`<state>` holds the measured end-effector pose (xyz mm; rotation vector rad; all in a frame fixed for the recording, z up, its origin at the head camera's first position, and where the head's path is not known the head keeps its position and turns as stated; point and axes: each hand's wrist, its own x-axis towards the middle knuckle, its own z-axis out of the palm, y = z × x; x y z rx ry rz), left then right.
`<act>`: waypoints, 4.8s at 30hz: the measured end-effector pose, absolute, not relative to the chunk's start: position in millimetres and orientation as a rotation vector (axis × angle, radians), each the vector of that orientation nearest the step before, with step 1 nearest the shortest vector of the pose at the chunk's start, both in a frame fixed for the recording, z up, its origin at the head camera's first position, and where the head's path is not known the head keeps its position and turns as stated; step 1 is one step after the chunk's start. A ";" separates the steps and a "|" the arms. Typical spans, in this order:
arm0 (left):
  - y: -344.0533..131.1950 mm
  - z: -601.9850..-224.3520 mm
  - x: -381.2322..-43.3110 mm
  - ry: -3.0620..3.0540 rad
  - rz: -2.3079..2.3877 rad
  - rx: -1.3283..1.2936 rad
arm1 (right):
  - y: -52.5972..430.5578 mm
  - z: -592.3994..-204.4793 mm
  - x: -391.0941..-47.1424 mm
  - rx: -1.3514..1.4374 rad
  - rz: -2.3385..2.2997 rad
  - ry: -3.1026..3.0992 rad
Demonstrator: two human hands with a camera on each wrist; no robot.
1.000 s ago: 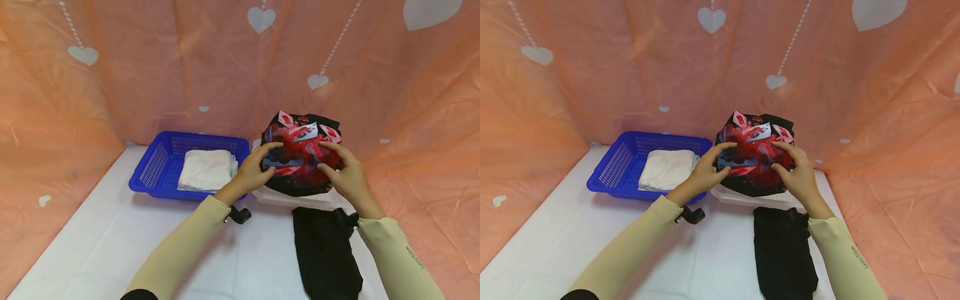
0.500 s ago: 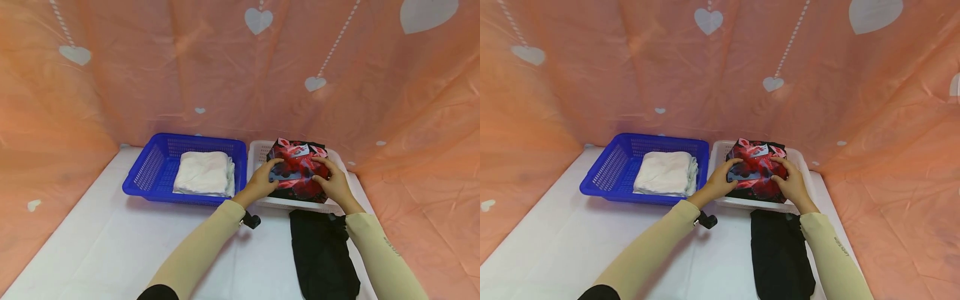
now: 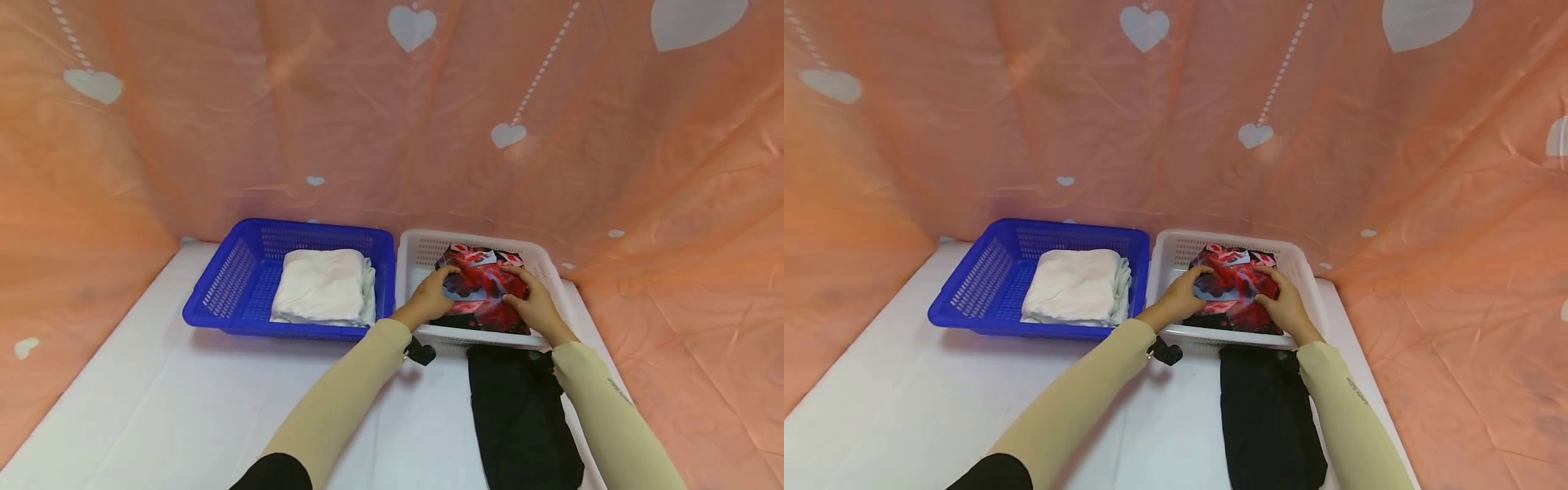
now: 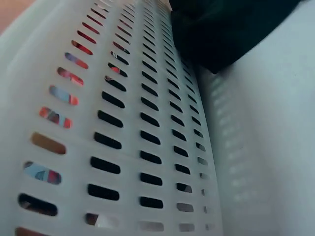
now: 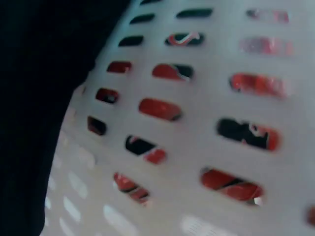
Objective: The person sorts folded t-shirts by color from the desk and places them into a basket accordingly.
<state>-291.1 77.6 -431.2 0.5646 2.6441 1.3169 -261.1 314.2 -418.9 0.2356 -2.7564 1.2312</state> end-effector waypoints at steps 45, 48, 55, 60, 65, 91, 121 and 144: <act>62.7 -431.4 -159.1 2.541 1.738 0.769 | 330.8 -406.7 -103.8 0.336 1.093 -2.627; 67.1 -439.5 -147.4 2.485 1.692 0.713 | 338.8 -415.9 -87.9 0.252 1.016 -2.717; 81.4 -458.3 -126.6 2.441 1.434 0.523 | 351.4 -431.1 -72.1 0.045 0.907 -3.059; 89.5 -467.3 -118.1 2.391 1.428 0.451 | 350.3 -440.0 -72.6 -0.096 1.220 -3.225; 93.6 -473.0 -115.8 2.327 1.492 0.411 | 344.4 -453.0 -79.2 -0.108 1.619 -3.106; 109.0 -481.6 -120.8 2.162 1.569 0.377 | 334.4 -468.5 -84.1 0.003 2.071 -2.833; 76.9 -413.3 -107.8 2.372 1.821 1.127 | 290.3 -393.7 -62.8 0.475 1.698 -2.294; 60.0 -344.2 -224.2 2.602 1.832 1.164 | 278.0 -319.3 -187.5 0.609 1.224 -2.167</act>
